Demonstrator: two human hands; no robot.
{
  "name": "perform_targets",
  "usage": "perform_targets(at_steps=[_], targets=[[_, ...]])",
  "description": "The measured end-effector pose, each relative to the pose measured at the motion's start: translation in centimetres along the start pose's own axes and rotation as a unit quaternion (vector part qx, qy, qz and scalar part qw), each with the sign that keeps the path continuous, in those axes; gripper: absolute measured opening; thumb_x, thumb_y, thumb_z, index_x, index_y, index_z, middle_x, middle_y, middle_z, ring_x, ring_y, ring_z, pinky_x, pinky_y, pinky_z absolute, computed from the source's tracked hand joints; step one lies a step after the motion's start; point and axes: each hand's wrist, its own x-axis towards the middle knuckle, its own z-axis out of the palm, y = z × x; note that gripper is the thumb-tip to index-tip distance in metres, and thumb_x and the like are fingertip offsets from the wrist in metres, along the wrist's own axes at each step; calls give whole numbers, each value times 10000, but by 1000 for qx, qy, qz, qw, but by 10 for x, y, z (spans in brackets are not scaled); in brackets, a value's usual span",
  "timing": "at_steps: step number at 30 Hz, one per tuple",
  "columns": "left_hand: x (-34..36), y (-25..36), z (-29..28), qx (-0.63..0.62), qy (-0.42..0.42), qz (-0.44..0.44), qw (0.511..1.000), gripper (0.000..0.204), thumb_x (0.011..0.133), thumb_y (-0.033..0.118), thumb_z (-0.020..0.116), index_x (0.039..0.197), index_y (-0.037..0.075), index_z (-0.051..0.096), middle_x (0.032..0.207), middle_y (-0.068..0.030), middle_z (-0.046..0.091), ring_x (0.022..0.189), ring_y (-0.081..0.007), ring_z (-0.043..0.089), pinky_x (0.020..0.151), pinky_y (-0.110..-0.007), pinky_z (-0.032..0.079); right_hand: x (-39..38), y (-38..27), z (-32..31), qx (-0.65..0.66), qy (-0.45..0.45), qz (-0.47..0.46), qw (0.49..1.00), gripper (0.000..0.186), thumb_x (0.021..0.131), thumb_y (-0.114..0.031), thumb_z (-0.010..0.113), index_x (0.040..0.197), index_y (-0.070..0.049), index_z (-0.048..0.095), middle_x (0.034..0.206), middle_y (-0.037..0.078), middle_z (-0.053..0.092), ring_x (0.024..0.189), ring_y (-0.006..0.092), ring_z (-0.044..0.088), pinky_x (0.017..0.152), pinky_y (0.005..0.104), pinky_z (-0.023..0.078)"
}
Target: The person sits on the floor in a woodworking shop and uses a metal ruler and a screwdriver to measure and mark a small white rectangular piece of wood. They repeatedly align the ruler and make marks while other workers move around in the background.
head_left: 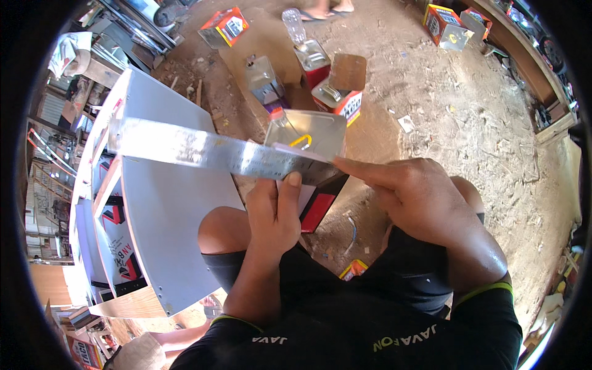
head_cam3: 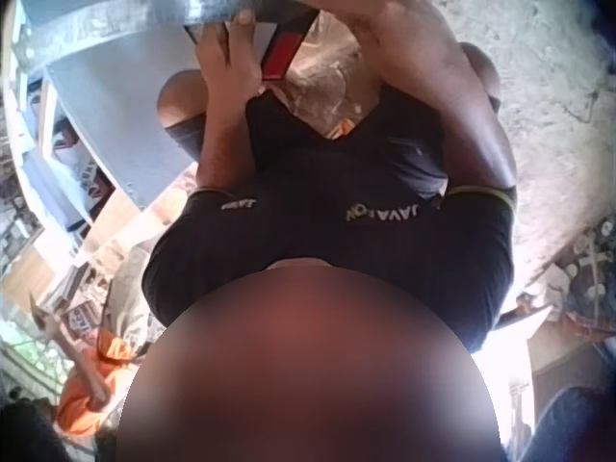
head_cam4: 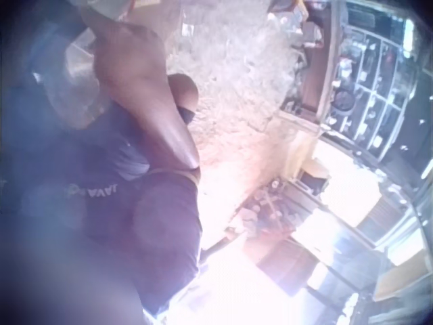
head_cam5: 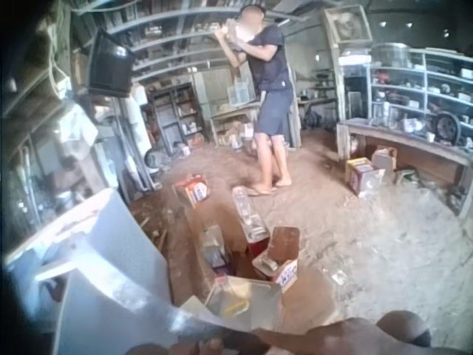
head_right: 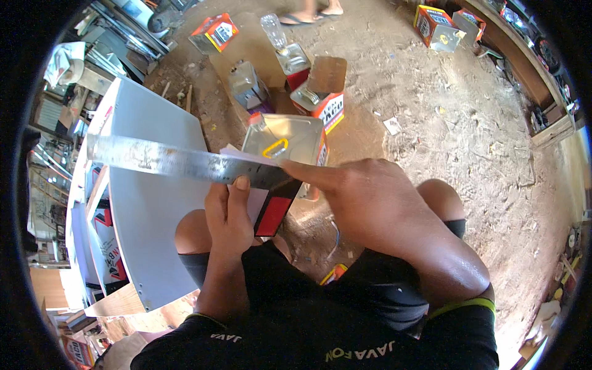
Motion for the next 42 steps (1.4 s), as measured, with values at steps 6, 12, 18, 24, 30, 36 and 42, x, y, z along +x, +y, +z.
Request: perform_targets(at_steps=[6,12,18,24,30,36,42], targets=[[4,16,-24,-214,97,8,972,350,1027,231,534,1244,-41,577,1122,-84,650,1020,-150,592,926,-294,458,2,26,-6,165,131,55,976,364,979,-61,560,1338,-61,621,938,109,715,829,185,660,790,324,518],[5,17,-30,-319,120,-50,939,361,1027,262,563,1255,-17,579,1134,-45,629,1065,-115,565,973,-297,434,5,19,-6,265,88,71,958,273,1034,-186,565,1211,-4,664,728,-49,526,682,39,456,636,242,403],[6,21,-30,-366,95,-29,925,361,1027,279,571,1240,-13,583,1136,-36,614,1056,-110,553,951,-285,431,14,-6,-7,408,11,66,911,311,1034,-274,592,1094,10,700,907,53,668,884,113,582,826,299,466],[5,26,-28,-338,112,-63,932,493,990,412,565,1173,-46,577,1120,-142,625,1022,-213,624,910,-343,500,21,-30,6,452,-67,30,889,270,1000,-248,657,1018,17,704,850,30,675,818,81,588,753,279,491],[2,21,-26,-354,119,-99,922,507,994,397,581,1262,-33,557,1154,-134,627,1053,-214,619,940,-346,487,32,-47,19,477,-67,8,877,245,978,-222,689,936,19,699,723,-11,605,676,48,511,611,249,429],[1,18,-27,-318,110,-108,936,548,1013,508,537,1212,-3,557,1055,-144,644,901,-204,653,807,-338,539,34,-45,23,552,-20,52,832,308,974,-259,688,777,-35,612,630,-21,549,558,56,484,511,254,395],[3,14,-42,-375,14,-71,924,566,1040,555,425,1221,25,503,855,-153,657,574,-184,628,489,-274,475,36,-17,7,673,112,60,728,347,976,-294,666,718,-156,478,541,-68,351,415,75,330,421,256,319]])
